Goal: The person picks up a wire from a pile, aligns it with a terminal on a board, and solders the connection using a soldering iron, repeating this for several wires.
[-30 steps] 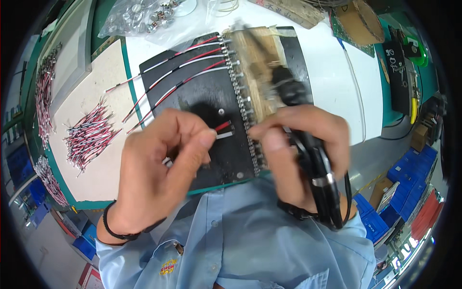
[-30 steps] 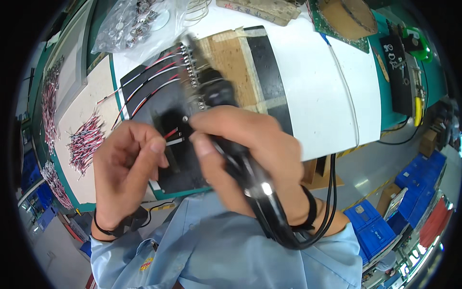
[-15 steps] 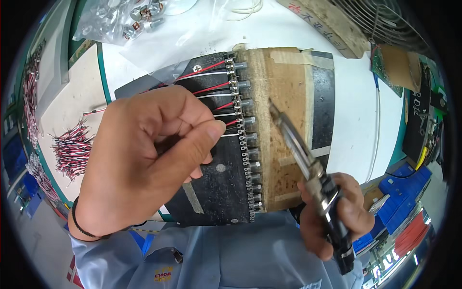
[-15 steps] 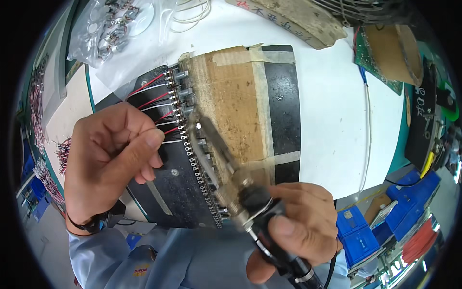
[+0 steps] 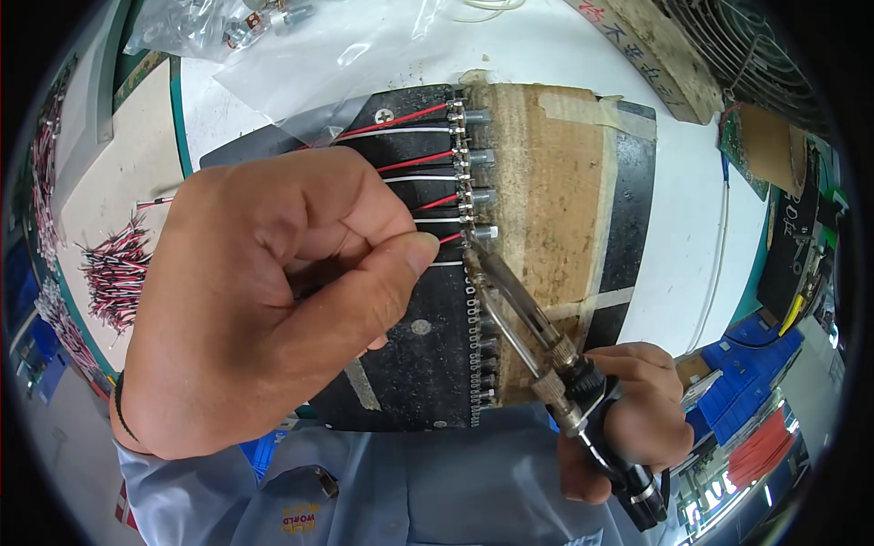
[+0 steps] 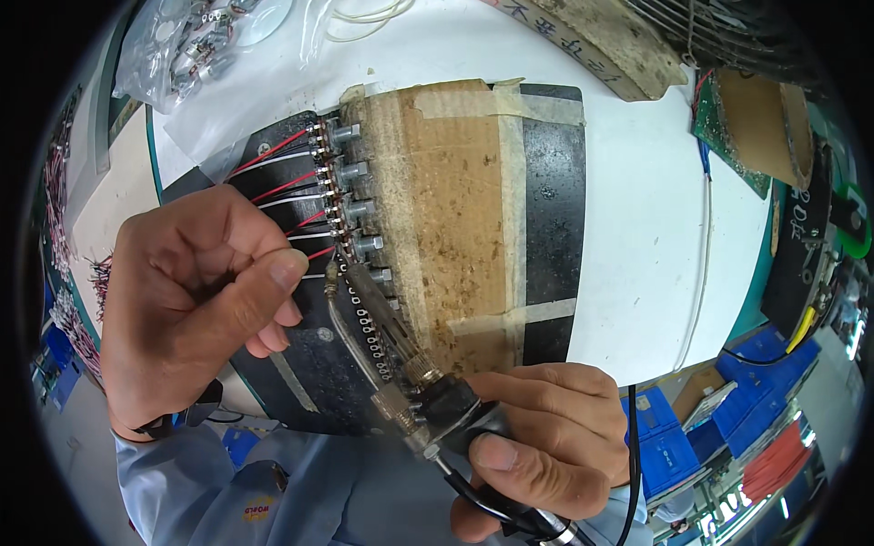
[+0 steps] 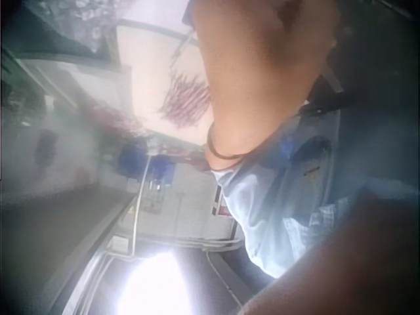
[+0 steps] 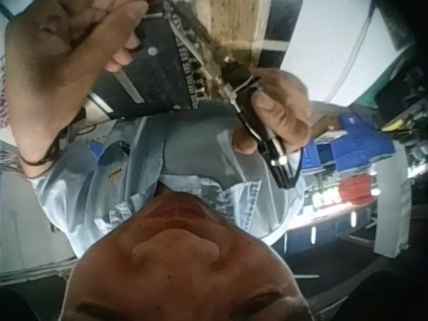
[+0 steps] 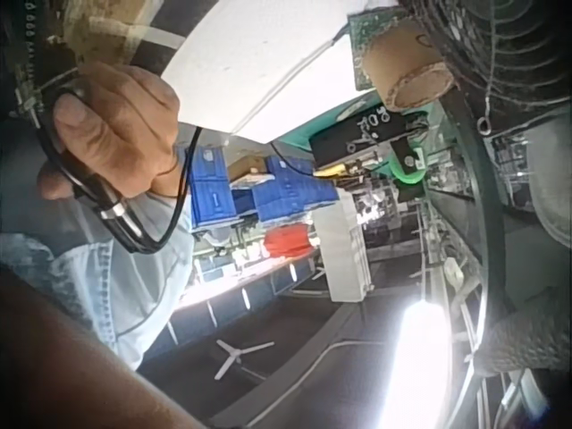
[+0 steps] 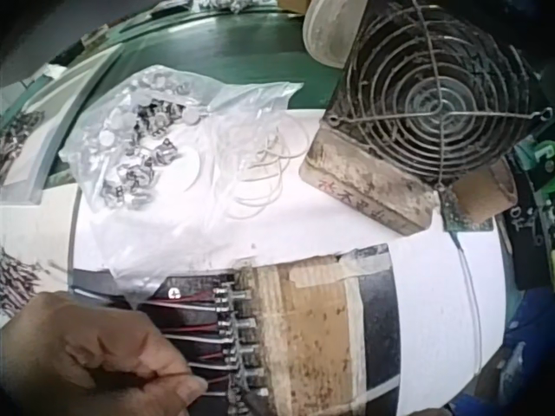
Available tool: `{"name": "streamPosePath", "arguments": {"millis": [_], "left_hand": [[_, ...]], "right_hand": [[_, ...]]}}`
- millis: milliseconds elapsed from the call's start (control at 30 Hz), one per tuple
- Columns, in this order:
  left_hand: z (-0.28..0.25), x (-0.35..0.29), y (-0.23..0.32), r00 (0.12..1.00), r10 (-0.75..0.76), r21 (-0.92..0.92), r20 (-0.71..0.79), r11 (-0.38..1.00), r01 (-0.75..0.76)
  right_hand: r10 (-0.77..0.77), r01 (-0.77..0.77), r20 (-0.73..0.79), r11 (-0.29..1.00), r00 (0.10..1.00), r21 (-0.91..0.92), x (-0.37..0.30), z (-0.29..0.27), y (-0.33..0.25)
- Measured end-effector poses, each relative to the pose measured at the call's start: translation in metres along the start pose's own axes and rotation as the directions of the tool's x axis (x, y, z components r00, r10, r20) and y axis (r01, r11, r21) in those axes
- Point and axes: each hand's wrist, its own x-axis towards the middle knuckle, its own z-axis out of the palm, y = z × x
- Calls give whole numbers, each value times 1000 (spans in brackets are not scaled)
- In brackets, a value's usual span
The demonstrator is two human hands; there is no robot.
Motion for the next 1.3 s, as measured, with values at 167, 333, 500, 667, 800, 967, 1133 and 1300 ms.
{"name": "streamPosePath", "arguments": {"millis": [167,333,500,667,800,967,1133,1300], "left_hand": [[-2,2,-4,997,70,38,19,997,-71],[-3,2,-6,995,91,37,37,995,-92],[-3,2,-5,997,72,7,39,997,-72],[-3,2,-4,997,70,21,40,997,-70],[-2,2,0,999,28,42,36,999,-29],[-2,-1,6,999,-30,59,20,998,28],[-2,1,1,999,28,85,26,996,-30],[-2,2,-5,998,67,60,15,996,-68]], "right_hand": [[20,-20,1,1000,1000,-10,0,1,-2],[68,-68,-65,998,996,4,-1,4,-6],[102,-101,-32,995,994,25,-2,-2,-8],[89,-88,-105,996,991,15,-7,0,-9],[92,-92,-47,996,995,0,-3,-5,-11],[86,-86,-60,996,994,17,-1,-2,-12],[47,-44,-63,998,997,46,-5,3,-6],[51,-52,15,997,999,53,-2,-2,-5]]}}
